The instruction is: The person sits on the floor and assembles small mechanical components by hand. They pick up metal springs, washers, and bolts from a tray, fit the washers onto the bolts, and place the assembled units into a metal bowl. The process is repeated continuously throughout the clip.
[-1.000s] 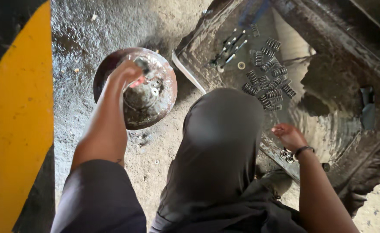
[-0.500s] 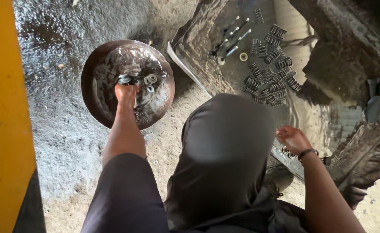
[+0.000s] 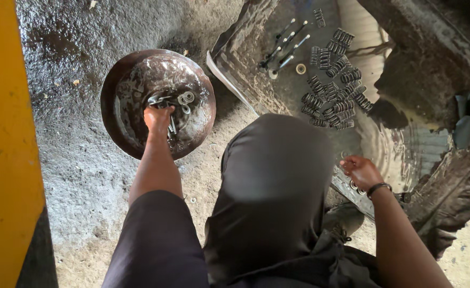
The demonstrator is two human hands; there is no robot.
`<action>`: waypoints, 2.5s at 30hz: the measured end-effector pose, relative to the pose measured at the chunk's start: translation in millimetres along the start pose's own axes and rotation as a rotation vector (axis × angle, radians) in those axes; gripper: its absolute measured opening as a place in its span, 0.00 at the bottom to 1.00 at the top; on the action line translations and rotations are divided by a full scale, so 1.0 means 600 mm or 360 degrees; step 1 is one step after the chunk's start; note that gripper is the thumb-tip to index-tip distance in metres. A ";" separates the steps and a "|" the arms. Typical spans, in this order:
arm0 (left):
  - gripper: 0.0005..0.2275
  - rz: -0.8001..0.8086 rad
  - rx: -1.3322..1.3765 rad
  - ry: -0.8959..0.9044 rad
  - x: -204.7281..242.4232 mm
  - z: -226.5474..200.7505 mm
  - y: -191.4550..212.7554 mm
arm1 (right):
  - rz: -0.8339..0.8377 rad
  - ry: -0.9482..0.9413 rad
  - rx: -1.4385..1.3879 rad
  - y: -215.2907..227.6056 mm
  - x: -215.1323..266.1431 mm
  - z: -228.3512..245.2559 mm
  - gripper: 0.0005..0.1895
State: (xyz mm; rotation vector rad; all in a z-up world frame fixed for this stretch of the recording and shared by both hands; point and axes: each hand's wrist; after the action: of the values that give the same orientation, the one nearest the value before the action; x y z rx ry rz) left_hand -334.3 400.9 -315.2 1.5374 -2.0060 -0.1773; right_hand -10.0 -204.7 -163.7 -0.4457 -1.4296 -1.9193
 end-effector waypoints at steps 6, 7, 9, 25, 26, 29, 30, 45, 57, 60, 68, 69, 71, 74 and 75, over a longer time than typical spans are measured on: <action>0.19 -0.0175 -0.0669 -0.0122 0.035 -0.014 0.013 | 0.0001 0.0120 -0.0054 -0.009 -0.008 -0.040 0.20; 0.16 -0.0164 -0.0661 -0.0160 0.033 -0.006 0.013 | -0.0002 0.0089 -0.0059 -0.011 -0.009 -0.047 0.19; 0.14 -0.0216 -0.0678 -0.0173 0.033 0.007 0.019 | -0.0006 0.0022 -0.0068 -0.015 -0.010 -0.058 0.18; 0.15 0.0154 -0.0599 -0.1975 0.218 -0.408 -0.136 | -0.0236 -0.0013 -0.0069 -0.034 -0.005 -0.015 0.16; 0.17 0.0278 -0.0802 -0.2078 0.221 -0.436 -0.169 | -0.0192 -0.0109 -0.0112 -0.033 -0.002 -0.005 0.16; 0.27 0.0573 -0.1093 -0.2086 0.248 -0.498 -0.266 | -0.0163 -0.0101 -0.0111 -0.031 -0.002 0.016 0.16; 0.29 0.0680 -0.1233 -0.2052 0.256 -0.514 -0.290 | -0.0167 -0.0046 -0.0084 -0.029 -0.002 0.016 0.15; 0.21 0.0929 -0.1833 -0.1749 0.239 -0.502 -0.448 | -0.0228 0.0086 -0.0030 -0.017 0.000 0.012 0.16; 0.18 0.0958 -0.1885 -0.2005 0.166 -0.472 -0.449 | -0.0202 0.0027 -0.0082 -0.032 0.002 0.019 0.15; 0.18 0.0965 -0.1929 -0.2042 0.154 -0.460 -0.443 | -0.0204 0.0039 -0.0122 -0.036 0.003 0.016 0.14; 0.14 0.0974 -0.1643 -0.2284 0.189 -0.482 -0.417 | -0.0139 0.0046 -0.0232 -0.052 -0.029 0.026 0.15; 0.15 0.1047 -0.1638 -0.2226 0.215 -0.500 -0.407 | -0.0085 0.0009 -0.0302 -0.050 -0.036 0.041 0.16; 0.17 0.1165 -0.1644 -0.2127 0.271 -0.557 -0.379 | 0.0075 -0.0116 -0.0970 -0.038 -0.037 0.093 0.18; 0.15 0.0920 -0.1423 -0.2875 0.368 -0.653 -0.358 | 0.0317 0.0178 -0.1822 0.001 -0.015 0.207 0.18; 0.12 0.0853 -0.1131 -0.3079 0.400 -0.684 -0.350 | 0.0353 0.0280 -0.1893 0.022 0.004 0.244 0.21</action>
State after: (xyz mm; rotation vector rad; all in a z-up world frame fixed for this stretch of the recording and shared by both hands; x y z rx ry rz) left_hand 22.1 214.9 14.0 -0.1003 -2.7309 -2.4820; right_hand -21.0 -71.0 -104.2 -0.8722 0.0223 -2.3544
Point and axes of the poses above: each hand's wrist, its own x-axis away from the middle knuckle, its own y-axis out of the back of the hand, z = x × y, and after that the axes turned 3 degrees about x, right-handed
